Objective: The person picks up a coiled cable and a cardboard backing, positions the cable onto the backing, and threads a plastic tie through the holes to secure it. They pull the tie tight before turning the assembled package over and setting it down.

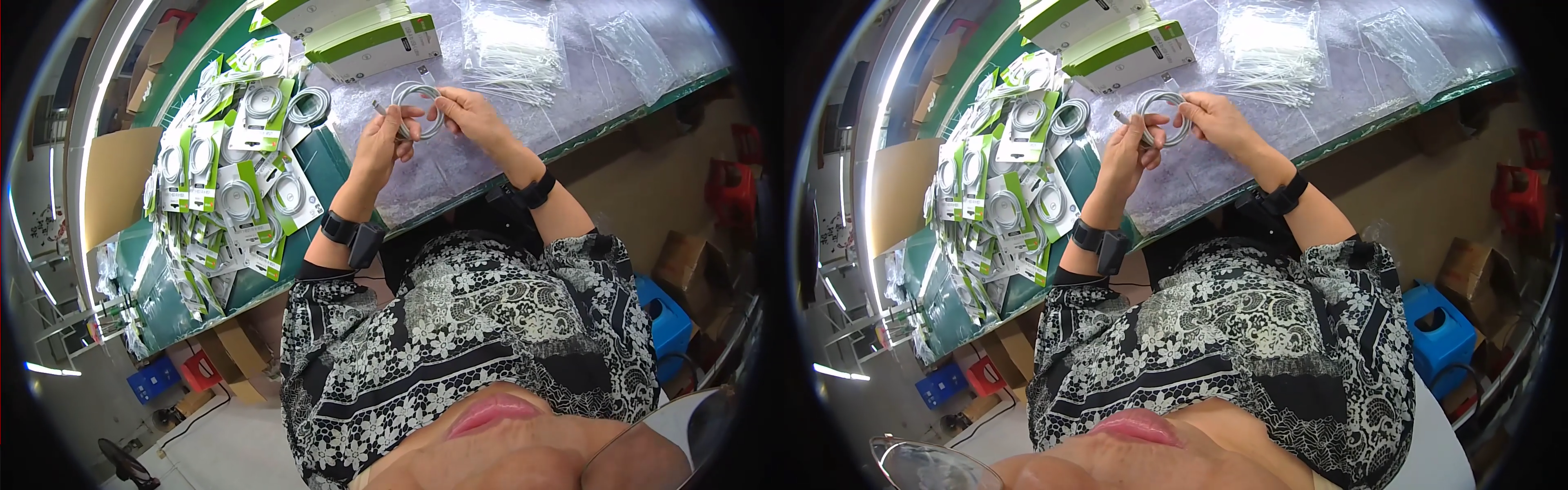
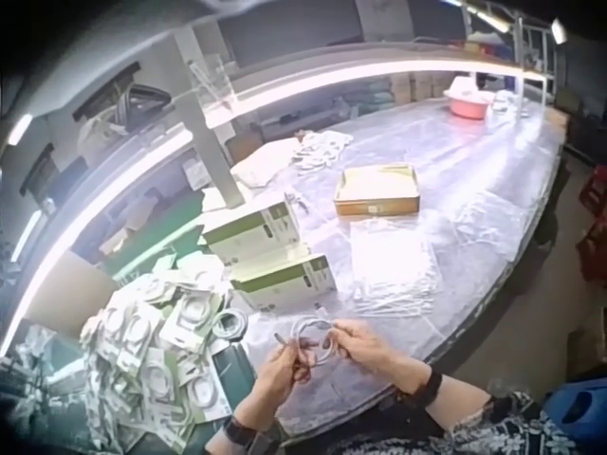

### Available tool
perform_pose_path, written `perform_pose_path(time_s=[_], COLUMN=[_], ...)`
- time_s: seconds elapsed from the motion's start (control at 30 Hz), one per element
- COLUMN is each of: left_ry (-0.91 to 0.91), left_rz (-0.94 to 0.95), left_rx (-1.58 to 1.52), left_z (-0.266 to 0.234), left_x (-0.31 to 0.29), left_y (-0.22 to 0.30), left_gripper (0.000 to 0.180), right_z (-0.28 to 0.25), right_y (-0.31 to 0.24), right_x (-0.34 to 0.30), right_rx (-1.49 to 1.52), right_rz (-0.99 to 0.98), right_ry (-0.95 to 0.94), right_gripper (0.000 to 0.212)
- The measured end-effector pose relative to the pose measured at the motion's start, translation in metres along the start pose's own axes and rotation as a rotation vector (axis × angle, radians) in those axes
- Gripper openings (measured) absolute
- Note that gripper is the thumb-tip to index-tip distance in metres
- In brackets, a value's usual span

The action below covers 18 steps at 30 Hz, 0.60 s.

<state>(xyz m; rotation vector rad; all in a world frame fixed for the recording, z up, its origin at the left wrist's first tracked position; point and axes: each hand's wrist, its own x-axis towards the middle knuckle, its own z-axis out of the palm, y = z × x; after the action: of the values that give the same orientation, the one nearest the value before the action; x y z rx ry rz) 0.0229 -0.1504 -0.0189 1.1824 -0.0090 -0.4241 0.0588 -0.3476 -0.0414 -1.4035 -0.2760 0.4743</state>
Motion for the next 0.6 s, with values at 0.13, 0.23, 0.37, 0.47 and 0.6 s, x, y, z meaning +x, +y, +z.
perform_pose_path(time_s=[0.13,0.23,0.37,0.47,0.6], left_ry=[0.004,0.069,0.109,0.069,-0.007], left_rz=[-0.044,0.062,0.252,0.226,0.258], left_rx=[-0.067,-0.069,-0.099,-0.237,-0.374], left_z=[-0.001,0.006,0.009,0.0,-0.003], left_x=[0.009,0.009,0.007,0.009,0.011], left_y=[0.005,0.002,-0.008,-0.013,-0.014], left_gripper=[0.03,0.03,0.034,0.037,0.036], right_z=[0.003,0.009,0.018,0.02,0.02], right_y=[0.006,0.006,-0.008,-0.012,-0.013], right_x=[-0.002,-0.008,-0.016,-0.02,-0.02], right_rx=[-0.021,0.016,0.123,0.189,0.399], right_rz=[-0.051,-0.109,-0.166,-0.171,-0.177], right_ry=[0.084,0.166,0.224,0.217,0.18], right_gripper=[0.033,0.032,0.033,0.033,0.034])
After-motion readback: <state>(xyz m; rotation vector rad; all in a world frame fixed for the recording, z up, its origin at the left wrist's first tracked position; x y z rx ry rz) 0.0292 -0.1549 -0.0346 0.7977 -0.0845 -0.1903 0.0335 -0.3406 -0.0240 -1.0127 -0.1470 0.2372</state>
